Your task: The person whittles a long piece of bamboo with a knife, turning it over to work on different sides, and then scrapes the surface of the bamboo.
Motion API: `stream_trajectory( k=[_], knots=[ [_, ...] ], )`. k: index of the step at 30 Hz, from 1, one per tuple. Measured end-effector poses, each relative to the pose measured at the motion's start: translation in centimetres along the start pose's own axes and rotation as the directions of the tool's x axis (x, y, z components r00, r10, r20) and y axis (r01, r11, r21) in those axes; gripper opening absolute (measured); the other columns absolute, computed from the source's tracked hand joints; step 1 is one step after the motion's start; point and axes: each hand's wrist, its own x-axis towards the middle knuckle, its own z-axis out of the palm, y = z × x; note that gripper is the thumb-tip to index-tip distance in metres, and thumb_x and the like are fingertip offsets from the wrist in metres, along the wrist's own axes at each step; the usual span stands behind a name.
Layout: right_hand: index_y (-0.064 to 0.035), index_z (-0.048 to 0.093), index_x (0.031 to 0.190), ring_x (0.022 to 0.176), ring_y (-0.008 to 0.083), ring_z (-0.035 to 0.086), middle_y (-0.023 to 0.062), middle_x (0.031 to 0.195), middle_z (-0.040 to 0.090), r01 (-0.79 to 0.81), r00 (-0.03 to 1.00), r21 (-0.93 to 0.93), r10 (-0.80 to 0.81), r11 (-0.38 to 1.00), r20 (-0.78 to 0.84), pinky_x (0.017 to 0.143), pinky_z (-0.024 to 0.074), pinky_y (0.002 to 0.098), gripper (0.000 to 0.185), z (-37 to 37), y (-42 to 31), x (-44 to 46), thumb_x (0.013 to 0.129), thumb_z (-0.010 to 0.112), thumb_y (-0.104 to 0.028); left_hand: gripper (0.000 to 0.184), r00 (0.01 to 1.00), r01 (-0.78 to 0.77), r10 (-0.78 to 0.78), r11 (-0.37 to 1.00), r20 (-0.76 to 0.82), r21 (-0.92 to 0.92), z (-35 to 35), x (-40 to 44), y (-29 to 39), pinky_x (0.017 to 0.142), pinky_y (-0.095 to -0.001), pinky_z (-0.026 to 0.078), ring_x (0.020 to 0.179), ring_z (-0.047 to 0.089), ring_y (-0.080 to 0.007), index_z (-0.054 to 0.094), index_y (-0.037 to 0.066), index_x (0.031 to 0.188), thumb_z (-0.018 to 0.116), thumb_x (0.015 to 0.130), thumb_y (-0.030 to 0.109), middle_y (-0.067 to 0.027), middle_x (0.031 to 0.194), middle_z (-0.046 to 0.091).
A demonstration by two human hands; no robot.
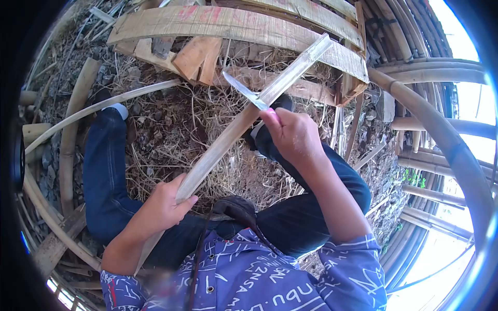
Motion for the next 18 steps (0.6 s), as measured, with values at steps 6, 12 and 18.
stream_trajectory(
  k=[6,12,18],
  knots=[
    [-0.0022,0.056,0.063,0.054,0.0379,0.053,0.0209,0.056,0.052,-0.023,0.984,-0.285,-0.028,0.958,-0.174,0.053,0.0427,0.042,0.056,-0.9,5.7,2.3,0.095,0.04,-0.045,0.034,0.997,-0.078,0.077,0.994,-0.007,-0.073,0.4,0.2,-1.0,0.041,-0.0243,0.042,0.043,0.051,-0.009,0.049,-0.005,0.114,0.059,0.084,0.009,-0.0035,0.055,0.053],
    [-0.0006,0.056,0.065,0.052,0.0385,0.05,0.0209,0.055,0.05,-0.282,0.951,0.059,0.287,0.958,-0.116,0.052,0.0414,0.0419,0.052,-2.2,4.9,3.4,0.095,0.043,-0.041,0.036,1.0,-0.021,0.024,0.995,0.02,-0.098,0.5,0.2,-0.4,0.041,-0.024,0.041,0.043,0.051,-0.0085,0.048,-0.005,0.116,0.059,0.084,0.009,-0.0026,0.056,0.052],
    [0.0011,0.055,0.064,0.052,0.0411,0.051,0.0223,0.055,0.05,-0.033,0.992,0.088,0.044,0.996,-0.119,0.053,0.0423,0.0439,0.051,0.1,5.4,1.5,0.093,0.048,-0.04,0.037,1.0,-0.027,0.027,0.997,-0.004,-0.078,0.7,0.2,-0.9,0.04,-0.0242,0.042,0.043,0.051,-0.0079,0.048,-0.005,0.117,0.059,0.084,0.009,-0.0025,0.056,0.052]
  ],
)
